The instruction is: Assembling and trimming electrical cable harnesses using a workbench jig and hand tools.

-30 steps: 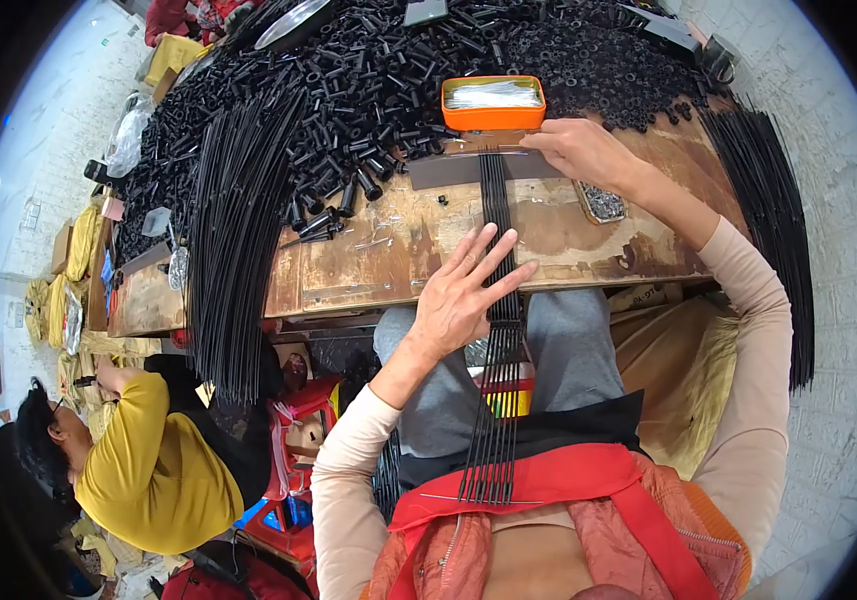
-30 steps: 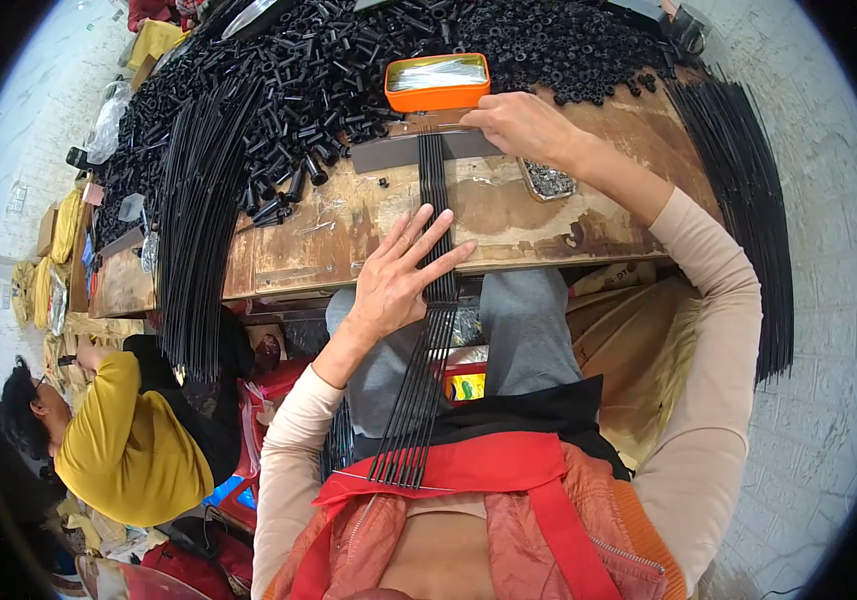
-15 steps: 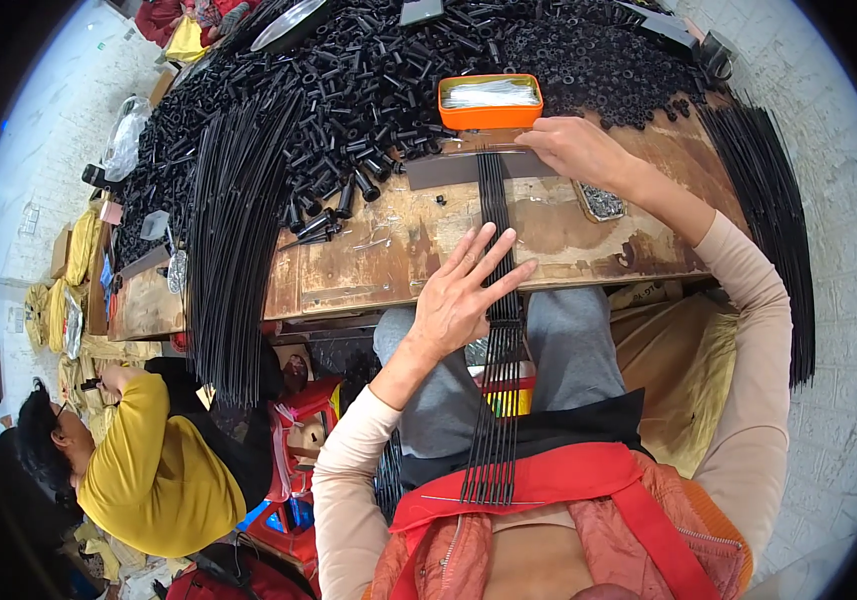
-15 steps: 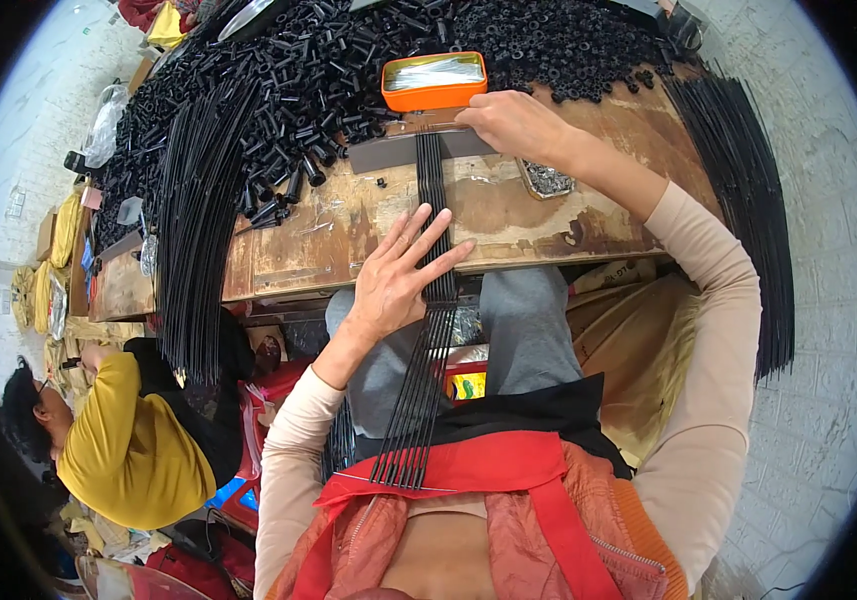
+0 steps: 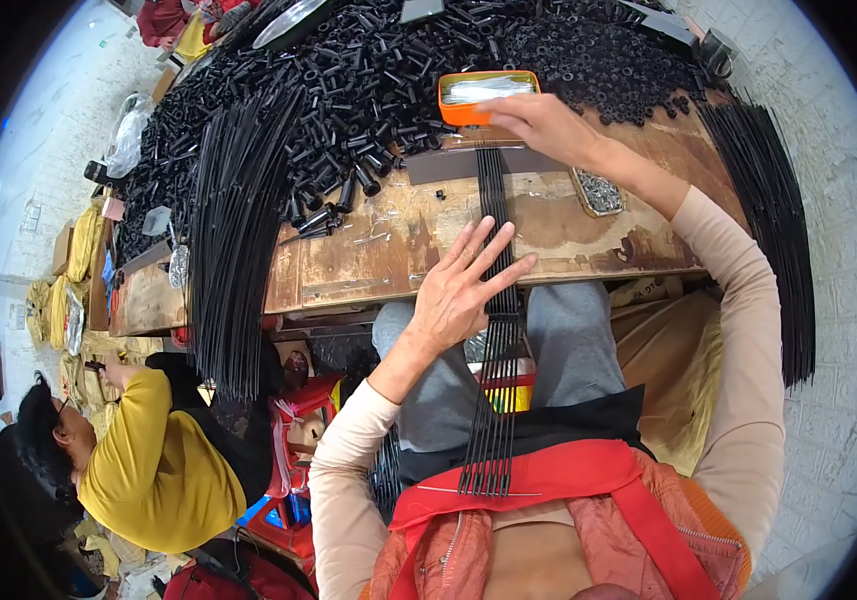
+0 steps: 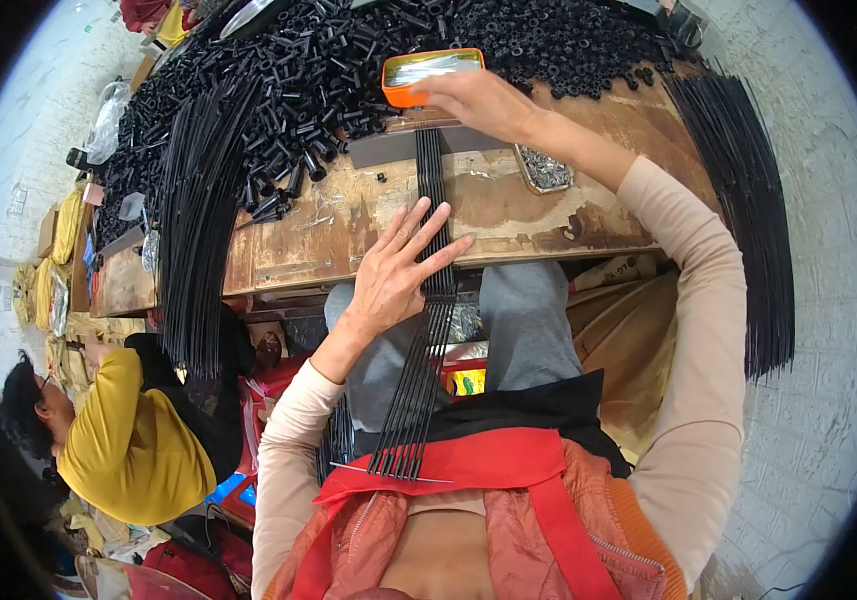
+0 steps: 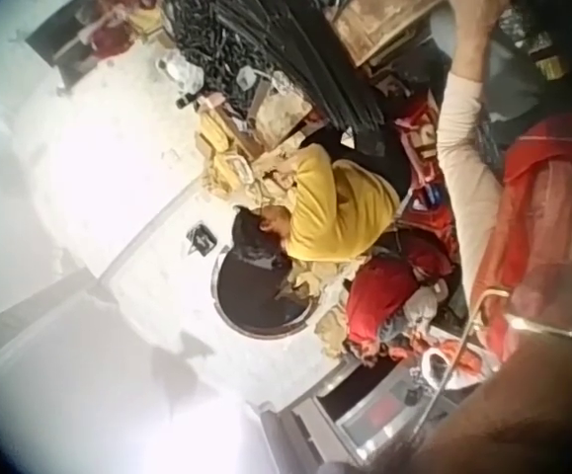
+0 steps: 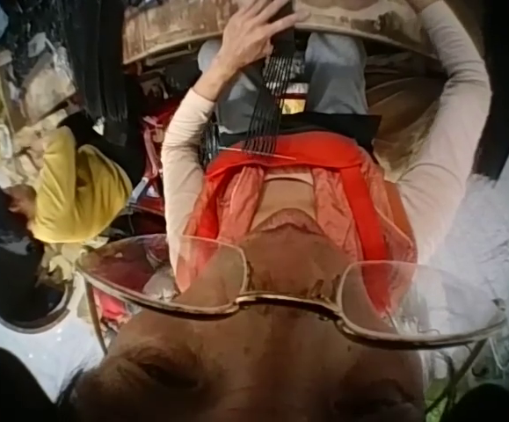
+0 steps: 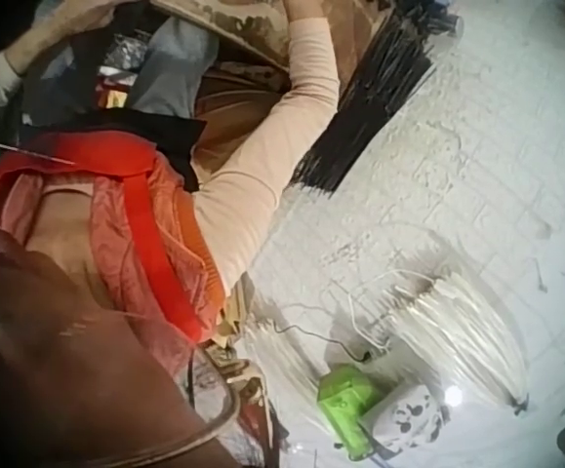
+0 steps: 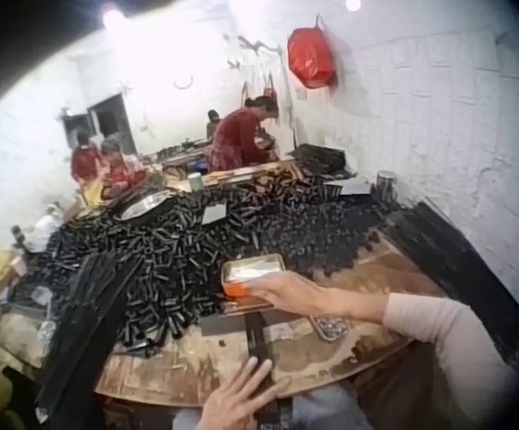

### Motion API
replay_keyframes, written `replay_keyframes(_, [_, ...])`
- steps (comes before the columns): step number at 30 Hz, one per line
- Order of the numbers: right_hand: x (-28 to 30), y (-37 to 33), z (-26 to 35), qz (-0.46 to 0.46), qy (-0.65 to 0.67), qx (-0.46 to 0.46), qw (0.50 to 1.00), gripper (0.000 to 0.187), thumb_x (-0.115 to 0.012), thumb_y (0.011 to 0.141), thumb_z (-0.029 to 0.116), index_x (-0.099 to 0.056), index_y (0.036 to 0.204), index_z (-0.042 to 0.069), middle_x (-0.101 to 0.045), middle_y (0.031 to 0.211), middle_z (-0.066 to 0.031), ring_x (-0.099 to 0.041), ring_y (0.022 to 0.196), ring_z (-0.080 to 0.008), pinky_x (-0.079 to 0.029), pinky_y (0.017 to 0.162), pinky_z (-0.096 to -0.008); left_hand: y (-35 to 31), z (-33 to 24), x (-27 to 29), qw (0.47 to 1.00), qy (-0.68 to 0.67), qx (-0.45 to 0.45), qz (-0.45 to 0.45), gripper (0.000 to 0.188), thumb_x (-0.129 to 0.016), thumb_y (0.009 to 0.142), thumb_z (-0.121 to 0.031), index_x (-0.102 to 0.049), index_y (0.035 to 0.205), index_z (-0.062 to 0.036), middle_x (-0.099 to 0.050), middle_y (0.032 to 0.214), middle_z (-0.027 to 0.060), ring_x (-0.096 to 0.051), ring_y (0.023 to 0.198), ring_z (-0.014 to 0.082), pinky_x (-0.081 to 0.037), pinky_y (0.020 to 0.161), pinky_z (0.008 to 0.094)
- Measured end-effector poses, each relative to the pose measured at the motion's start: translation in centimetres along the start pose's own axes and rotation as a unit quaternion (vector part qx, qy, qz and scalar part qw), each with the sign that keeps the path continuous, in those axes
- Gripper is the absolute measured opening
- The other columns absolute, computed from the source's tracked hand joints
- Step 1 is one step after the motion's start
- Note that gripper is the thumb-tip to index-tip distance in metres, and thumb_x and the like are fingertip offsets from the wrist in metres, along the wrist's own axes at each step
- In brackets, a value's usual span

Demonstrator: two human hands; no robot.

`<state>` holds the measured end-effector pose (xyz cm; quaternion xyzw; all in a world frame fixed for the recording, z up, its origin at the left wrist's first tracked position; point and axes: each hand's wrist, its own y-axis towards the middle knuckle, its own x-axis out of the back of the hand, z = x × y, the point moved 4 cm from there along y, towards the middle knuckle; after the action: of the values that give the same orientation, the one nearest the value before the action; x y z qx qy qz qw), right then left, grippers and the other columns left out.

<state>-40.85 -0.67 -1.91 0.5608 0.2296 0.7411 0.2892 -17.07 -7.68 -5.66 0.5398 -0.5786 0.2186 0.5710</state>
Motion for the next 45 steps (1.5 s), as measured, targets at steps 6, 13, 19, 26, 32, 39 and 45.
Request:
replay_keyframes(6, [6.8, -2.0, 13.0, 0.31, 0.363, -0.157, 0.864, 0.082, -0.078, 0.077, 0.03, -0.039, 0.146, 0.011, -0.05, 0.14, -0.0141, -0.042, 0.134, -0.0259, -0.037, 0.108, -0.0429, -2.1, 3.2, 5.9, 0.979, 0.087, 0.139, 0.122, 0.079, -0.078, 0.073, -0.017, -0.043, 0.144, -0.0229, -0.027, 0.155, 0.0154, -0.022, 0.144, 0.0377, -0.024, 0.115, 0.0552])
replay_keyframes(13, [-3.2, -11.2, 18.6, 0.221, 0.353, -0.247, 0.875, 0.027, -0.061, 0.093, 0.013, -0.063, 0.119, 0.005, -0.064, 0.123, -0.0123, -0.059, 0.118, -0.0234, -0.044, 0.102, -0.0372, 6.9, 7.2, -1.8, 0.992, -0.101, -0.079, -0.017, 0.038, -0.061, 0.089, -0.013, -0.056, 0.125, -0.0063, -0.04, 0.149, 0.0152, -0.03, 0.142, 0.0348, -0.027, 0.116, 0.0446])
replay_keyframes(19, [7.7, 0.1, 20.3, 0.15, 0.364, -0.152, 0.907, 0.027, -0.053, 0.1, 0.028, -0.065, 0.104, 0.004, -0.068, 0.101, -0.0049, -0.063, 0.099, -0.0145, -0.048, 0.092, -0.0294, 5.5, 7.1, -0.6, 0.889, -0.419, 0.114, -0.147, 0.043, -0.039, 0.101, -0.042, -0.055, 0.119, -0.0053, -0.059, 0.121, 0.0101, -0.054, 0.118, 0.0239, -0.043, 0.102, 0.0365])
replay_keyframes(26, [16.6, 4.7, 20.5, 0.144, 0.443, -0.229, 0.855, 0.034, -0.058, 0.096, 0.03, -0.059, 0.115, 0.001, -0.065, 0.111, -0.013, -0.061, 0.111, -0.0224, -0.046, 0.099, -0.0326, -1.7, -11.2, 3.0, 0.748, -0.656, 0.082, 0.053, 0.039, -0.036, 0.105, -0.035, -0.056, 0.099, -0.0027, -0.061, 0.084, 0.0063, -0.059, 0.076, 0.0146, -0.052, 0.087, 0.0375])
replay_keyframes(32, [20.4, 2.4, 27.3, -0.127, -0.062, -0.115, 0.983, 0.037, -0.055, 0.096, 0.031, -0.058, 0.114, -0.001, -0.062, 0.113, -0.0158, -0.057, 0.113, -0.0276, -0.045, 0.096, -0.0375, -2.4, -10.7, 4.9, 0.798, -0.586, 0.121, -0.068, 0.026, -0.041, 0.105, -0.021, -0.05, 0.089, -0.0027, -0.055, 0.072, 0.0025, -0.058, 0.069, 0.0119, -0.054, 0.074, 0.0319])
replay_keyframes(39, [9.3, -0.5, 24.4, 0.18, -0.324, 0.152, 0.916, 0.028, -0.055, 0.088, 0.018, -0.057, 0.11, 0.001, -0.066, 0.102, -0.0127, -0.067, 0.091, -0.0301, -0.054, 0.079, -0.0386, 0.5, -9.4, 11.4, 0.964, 0.185, 0.104, -0.16, 0.018, -0.059, 0.082, -0.004, -0.054, 0.098, 0.0035, -0.061, 0.094, 0.0208, -0.061, 0.089, 0.0374, -0.046, 0.079, 0.0495])
replay_keyframes(45, [10.6, 3.2, 21.5, -0.146, 0.357, -0.298, 0.873, 0.033, -0.043, 0.102, 0.036, -0.054, 0.088, 0.008, -0.05, 0.066, 0.0021, -0.047, 0.052, -0.0089, -0.037, 0.046, -0.0246, -0.7, -13.3, 15.0, 0.914, 0.263, 0.049, -0.305, 0.052, -0.06, 0.073, -0.001, -0.05, 0.123, 0.0063, -0.049, 0.122, 0.0232, -0.043, 0.12, 0.0401, -0.031, 0.103, 0.0503])
